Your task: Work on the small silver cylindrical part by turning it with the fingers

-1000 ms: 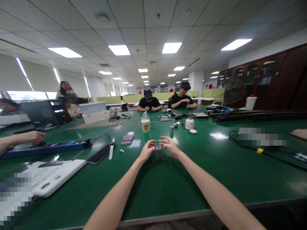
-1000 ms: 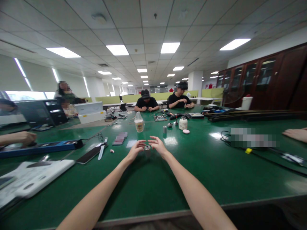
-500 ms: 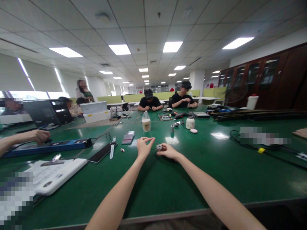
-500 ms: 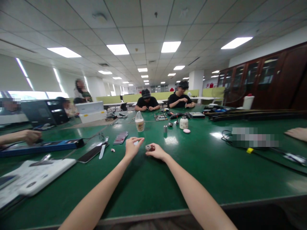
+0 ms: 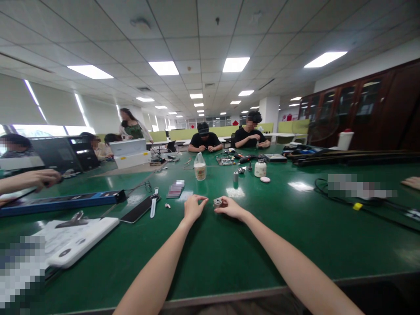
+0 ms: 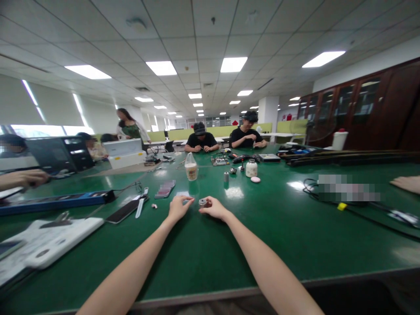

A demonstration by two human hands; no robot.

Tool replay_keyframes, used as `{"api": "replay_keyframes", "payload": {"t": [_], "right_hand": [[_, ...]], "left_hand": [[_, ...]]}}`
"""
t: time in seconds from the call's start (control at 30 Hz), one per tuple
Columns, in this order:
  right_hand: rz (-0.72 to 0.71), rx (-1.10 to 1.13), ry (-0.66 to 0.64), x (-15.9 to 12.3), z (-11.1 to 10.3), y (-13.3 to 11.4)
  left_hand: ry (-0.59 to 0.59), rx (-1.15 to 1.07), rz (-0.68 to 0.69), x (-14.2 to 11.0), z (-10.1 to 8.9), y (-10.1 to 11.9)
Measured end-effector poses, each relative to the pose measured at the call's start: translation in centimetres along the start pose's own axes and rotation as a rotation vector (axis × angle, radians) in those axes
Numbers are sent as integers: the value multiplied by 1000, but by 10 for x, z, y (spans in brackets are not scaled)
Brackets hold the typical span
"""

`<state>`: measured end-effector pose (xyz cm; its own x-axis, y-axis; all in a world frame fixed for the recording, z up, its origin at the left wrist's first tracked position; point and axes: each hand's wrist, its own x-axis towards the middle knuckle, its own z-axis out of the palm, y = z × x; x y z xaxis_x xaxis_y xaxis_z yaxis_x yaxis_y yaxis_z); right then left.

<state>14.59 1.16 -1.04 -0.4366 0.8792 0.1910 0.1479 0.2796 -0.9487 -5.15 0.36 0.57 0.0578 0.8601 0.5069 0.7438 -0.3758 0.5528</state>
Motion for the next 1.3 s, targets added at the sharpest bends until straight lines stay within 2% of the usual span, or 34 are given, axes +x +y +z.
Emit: {"api": "replay_keyframes", "payload": {"t": [0.23,0.63,0.87,1.07,1.2,1.3], "right_hand": [[-17,-26,18,6,1,5],[-95,-180,44,6,-2,3],[-238,-413,212,-4,-17,-16],[-292,-616,303,-8,-9,-23],[-274,-703,381,-5,-12,-26],[-187,-756,469,-4,-24,-25]], "left_hand": [[-69,-155,147,-3,11,31],[-138,-275,166,-5,9,32],[-171,-363,143,-13,18,27],[-236,-368,134,-17,27,21],[-250,-343,119,-15,28,19],[-260,-325,102,-13,29,18]]}}
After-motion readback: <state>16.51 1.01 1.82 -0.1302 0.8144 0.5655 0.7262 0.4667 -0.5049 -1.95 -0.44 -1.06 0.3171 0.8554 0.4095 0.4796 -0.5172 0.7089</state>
